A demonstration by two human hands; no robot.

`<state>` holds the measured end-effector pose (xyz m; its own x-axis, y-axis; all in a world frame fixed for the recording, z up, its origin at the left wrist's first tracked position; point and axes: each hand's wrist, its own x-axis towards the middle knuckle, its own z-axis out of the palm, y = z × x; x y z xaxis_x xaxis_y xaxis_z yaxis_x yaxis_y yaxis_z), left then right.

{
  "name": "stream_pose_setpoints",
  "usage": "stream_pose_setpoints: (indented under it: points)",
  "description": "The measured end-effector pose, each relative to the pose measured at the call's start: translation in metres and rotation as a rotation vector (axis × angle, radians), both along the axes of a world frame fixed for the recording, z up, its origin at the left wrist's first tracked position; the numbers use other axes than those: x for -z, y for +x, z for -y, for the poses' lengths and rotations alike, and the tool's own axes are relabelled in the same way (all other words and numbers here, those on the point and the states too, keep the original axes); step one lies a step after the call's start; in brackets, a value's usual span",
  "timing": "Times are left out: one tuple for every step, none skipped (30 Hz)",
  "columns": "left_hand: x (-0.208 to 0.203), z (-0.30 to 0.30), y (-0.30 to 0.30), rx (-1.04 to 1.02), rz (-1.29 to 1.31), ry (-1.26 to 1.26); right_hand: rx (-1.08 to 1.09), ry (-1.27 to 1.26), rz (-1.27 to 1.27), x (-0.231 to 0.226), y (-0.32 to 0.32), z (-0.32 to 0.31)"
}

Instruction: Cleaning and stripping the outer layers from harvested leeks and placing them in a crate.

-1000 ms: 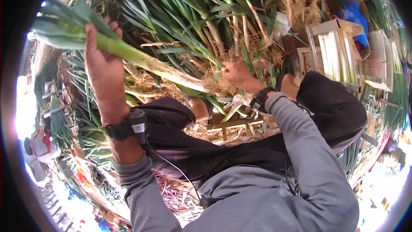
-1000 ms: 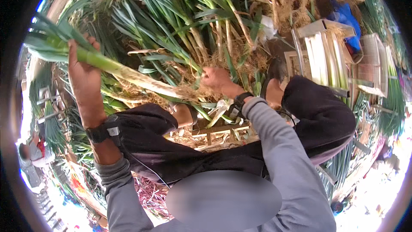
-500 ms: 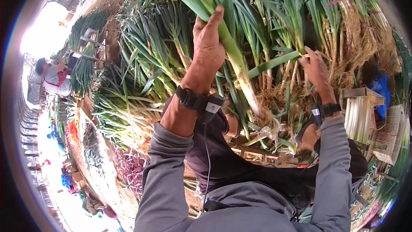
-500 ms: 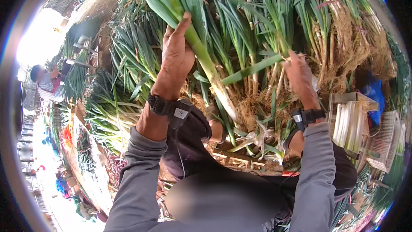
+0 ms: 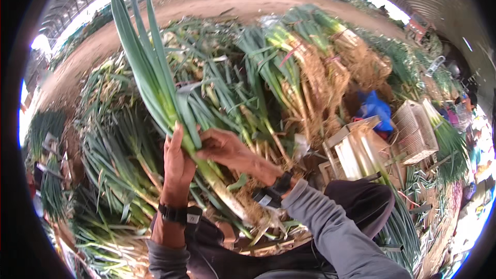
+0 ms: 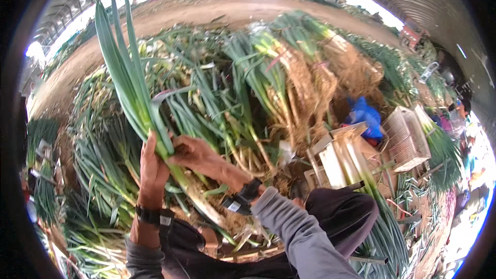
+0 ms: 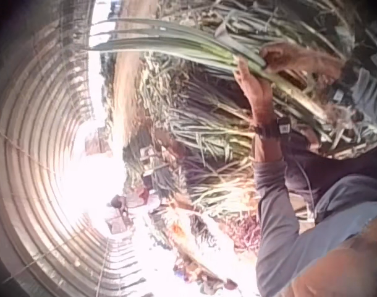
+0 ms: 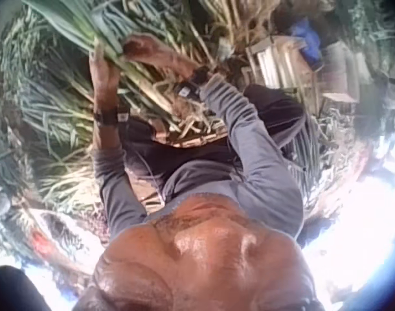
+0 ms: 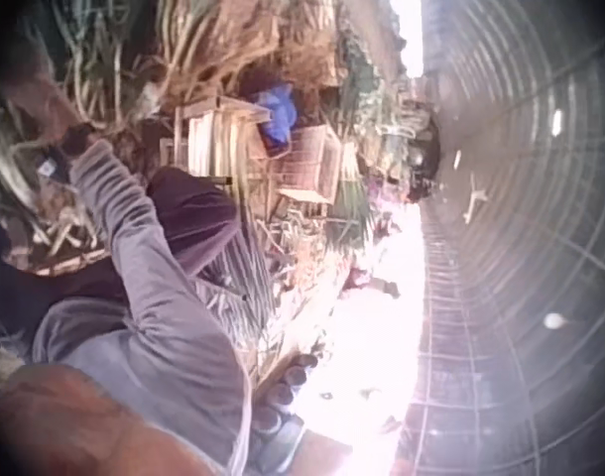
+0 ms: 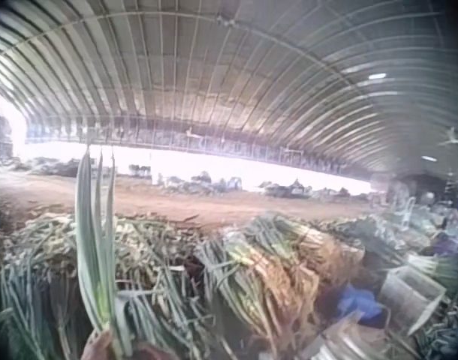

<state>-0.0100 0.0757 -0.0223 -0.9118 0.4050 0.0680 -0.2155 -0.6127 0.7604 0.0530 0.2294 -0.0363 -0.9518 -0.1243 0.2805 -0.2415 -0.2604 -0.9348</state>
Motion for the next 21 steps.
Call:
stream_pose_setpoints:
  points:
    - [-0.001, 0.000, 0.003, 0.020, -0.020, 0.004, -0.030, -0.016, 0.048, -0.006, 0.005, 0.001]
    - [-0.002, -0.002, 0.002, 0.058, -0.033, 0.017, -0.032, -0.030, 0.067, -0.012, 0.008, -0.002]
    - [-0.003, -0.006, 0.002, 0.093, -0.043, 0.026, -0.016, -0.019, 0.060, -0.017, 0.010, -0.006]
    - [-0.007, -0.008, 0.004, 0.103, -0.049, 0.034, -0.019, -0.002, 0.058, -0.022, 0.011, -0.008]
    - [-0.010, -0.010, 0.006, 0.085, -0.052, 0.033, -0.024, 0.011, 0.058, -0.025, 0.014, -0.009]
    - [-0.011, -0.011, 0.009, 0.067, -0.053, 0.029, -0.013, 0.013, 0.061, -0.027, 0.017, -0.010]
    - [-0.012, -0.010, 0.008, 0.066, -0.058, 0.031, -0.013, 0.015, 0.056, -0.030, 0.018, -0.010]
    - [-0.010, -0.009, 0.007, 0.085, -0.073, 0.026, 0.010, 0.029, 0.043, -0.031, 0.022, -0.010]
    - [-0.007, -0.007, 0.007, 0.102, -0.085, 0.018, 0.030, 0.041, 0.033, -0.031, 0.026, -0.009]
    - [-0.006, -0.006, 0.011, 0.105, -0.095, 0.034, 0.109, 0.168, -0.030, -0.032, 0.032, -0.008]
    - [-0.006, -0.006, 0.013, 0.091, -0.087, 0.025, 0.095, 0.160, -0.023, -0.032, 0.035, -0.009]
    - [-0.005, -0.009, 0.013, 0.087, -0.070, 0.020, 0.205, 0.321, -0.100, -0.031, 0.036, -0.010]
    - [-0.009, -0.011, 0.017, 0.071, -0.049, 0.009, 0.304, 0.473, -0.176, -0.033, 0.040, -0.011]
    - [-0.011, -0.010, 0.019, 0.138, -0.023, 0.023, 0.339, 0.437, -0.144, -0.035, 0.044, -0.011]
    - [-0.010, -0.009, 0.020, 0.193, 0.019, 0.029, 0.360, 0.394, -0.096, -0.034, 0.050, -0.008]
    - [-0.010, -0.011, 0.021, 0.245, -0.006, 0.042, 0.375, 0.369, -0.054, -0.035, 0.059, -0.004]
    - [-0.007, -0.025, 0.023, 0.236, -0.035, 0.054, 0.409, 0.364, -0.023, -0.040, 0.067, -0.011]
    - [-0.008, -0.035, 0.025, 0.278, -0.012, 0.073, 0.446, 0.365, -0.031, -0.033, 0.072, -0.020]
    - [-0.013, -0.043, 0.029, 0.343, -0.016, 0.099, 0.495, 0.378, -0.035, -0.024, 0.078, -0.027]
    - [-0.020, -0.045, 0.033, 0.374, -0.041, 0.140, 0.497, 0.350, -0.008, -0.026, 0.084, -0.024]
    - [-0.015, -0.043, 0.032, 0.366, -0.025, 0.084, 0.495, 0.301, 0.029, -0.019, 0.084, -0.021]
